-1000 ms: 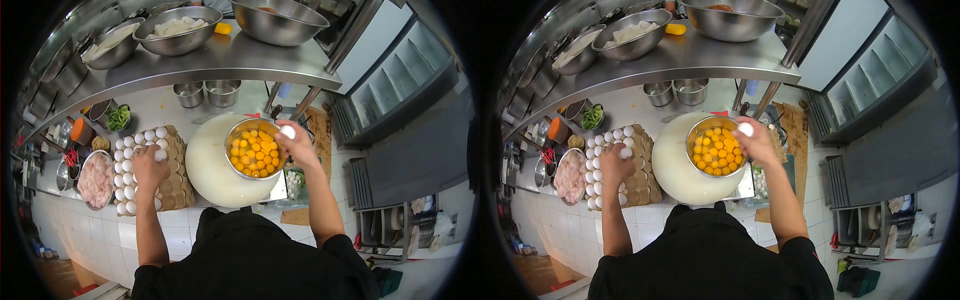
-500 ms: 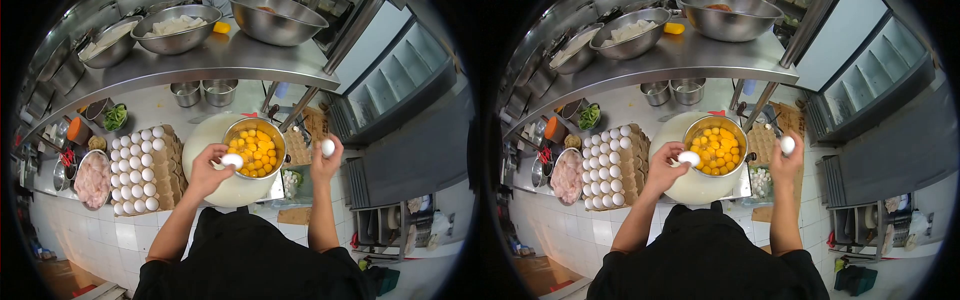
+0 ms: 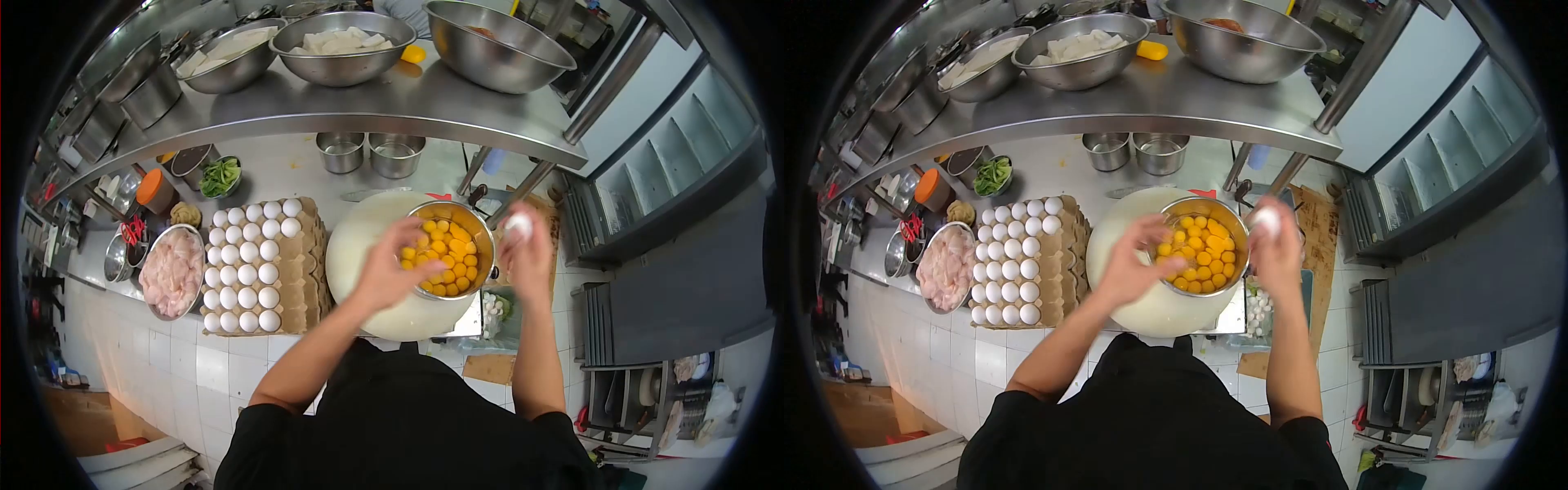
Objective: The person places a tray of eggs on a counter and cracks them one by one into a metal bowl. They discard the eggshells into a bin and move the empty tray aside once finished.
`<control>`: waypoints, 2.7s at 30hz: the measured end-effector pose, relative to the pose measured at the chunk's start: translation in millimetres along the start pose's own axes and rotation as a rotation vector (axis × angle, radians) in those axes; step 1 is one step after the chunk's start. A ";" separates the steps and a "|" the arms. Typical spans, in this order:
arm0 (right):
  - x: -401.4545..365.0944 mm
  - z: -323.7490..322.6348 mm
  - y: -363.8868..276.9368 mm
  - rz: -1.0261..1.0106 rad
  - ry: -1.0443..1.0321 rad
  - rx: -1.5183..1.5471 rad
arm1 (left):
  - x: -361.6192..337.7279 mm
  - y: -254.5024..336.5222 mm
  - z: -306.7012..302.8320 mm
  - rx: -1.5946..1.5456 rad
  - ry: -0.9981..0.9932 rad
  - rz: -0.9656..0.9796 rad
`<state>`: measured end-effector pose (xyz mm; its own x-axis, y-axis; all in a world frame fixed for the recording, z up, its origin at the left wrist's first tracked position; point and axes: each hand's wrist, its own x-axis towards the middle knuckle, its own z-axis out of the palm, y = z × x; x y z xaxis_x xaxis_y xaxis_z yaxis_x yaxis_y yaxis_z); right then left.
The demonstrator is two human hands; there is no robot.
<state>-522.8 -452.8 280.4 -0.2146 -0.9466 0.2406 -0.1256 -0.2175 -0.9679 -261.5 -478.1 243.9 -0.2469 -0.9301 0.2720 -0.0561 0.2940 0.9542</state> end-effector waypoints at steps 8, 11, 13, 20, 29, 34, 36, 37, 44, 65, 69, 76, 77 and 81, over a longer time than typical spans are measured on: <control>88.1 -41.5 73.1 0.267 0.241 -0.008 | 10.9 -52.0 -166.7 1.335 0.172 -0.093; 73.5 -57.7 70.8 0.195 0.354 0.306 | 9.1 -59.9 -184.4 1.388 0.111 -0.079; 51.2 -49.8 48.9 0.195 0.340 0.469 | 13.2 -57.8 -189.8 1.391 0.111 0.003; 21.4 28.2 29.8 0.440 -0.264 0.060 | 16.1 -37.2 -189.8 1.171 0.247 -0.052; 25.6 66.2 27.8 -0.338 -0.373 -0.987 | 14.5 -21.2 -103.4 0.585 0.276 -0.054; 9.5 9.3 -0.9 -0.678 0.323 -0.587 | 13.7 -22.8 -50.7 0.049 0.061 -0.193; -17.7 -39.3 15.8 -0.320 0.487 -0.578 | 9.5 -22.7 -27.0 -0.079 -0.006 -0.226; -31.1 -59.6 23.6 -0.115 0.506 -0.623 | 7.2 -24.0 -16.5 -0.202 -0.073 -0.258; -63.1 -18.6 -17.8 -0.072 0.044 -0.752 | 3.3 13.7 33.8 -0.228 -0.302 -0.350; 41.3 -47.2 45.3 0.326 0.200 0.574 | 58.7 -73.8 -209.9 1.319 0.006 -0.061; 19.9 3.1 11.7 0.390 -0.167 0.015 | 60.6 -49.1 -203.7 1.258 0.163 0.042; 35.1 58.8 27.0 0.035 -0.414 -0.904 | 54.0 -5.9 -134.5 0.726 0.211 -0.028; 32.7 62.7 22.7 0.038 -0.415 -0.903 | 51.1 -4.7 -121.1 0.727 0.209 -0.031; 20.2 57.0 5.5 -0.239 -0.203 -0.882 | 45.2 -12.6 -77.0 0.426 0.107 -0.101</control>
<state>-472.5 -486.7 275.8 0.0743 -0.9415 0.3286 -0.8518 -0.2313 -0.4701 -197.5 -540.8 253.7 -0.1197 -0.9697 0.2131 -0.4738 0.2444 0.8461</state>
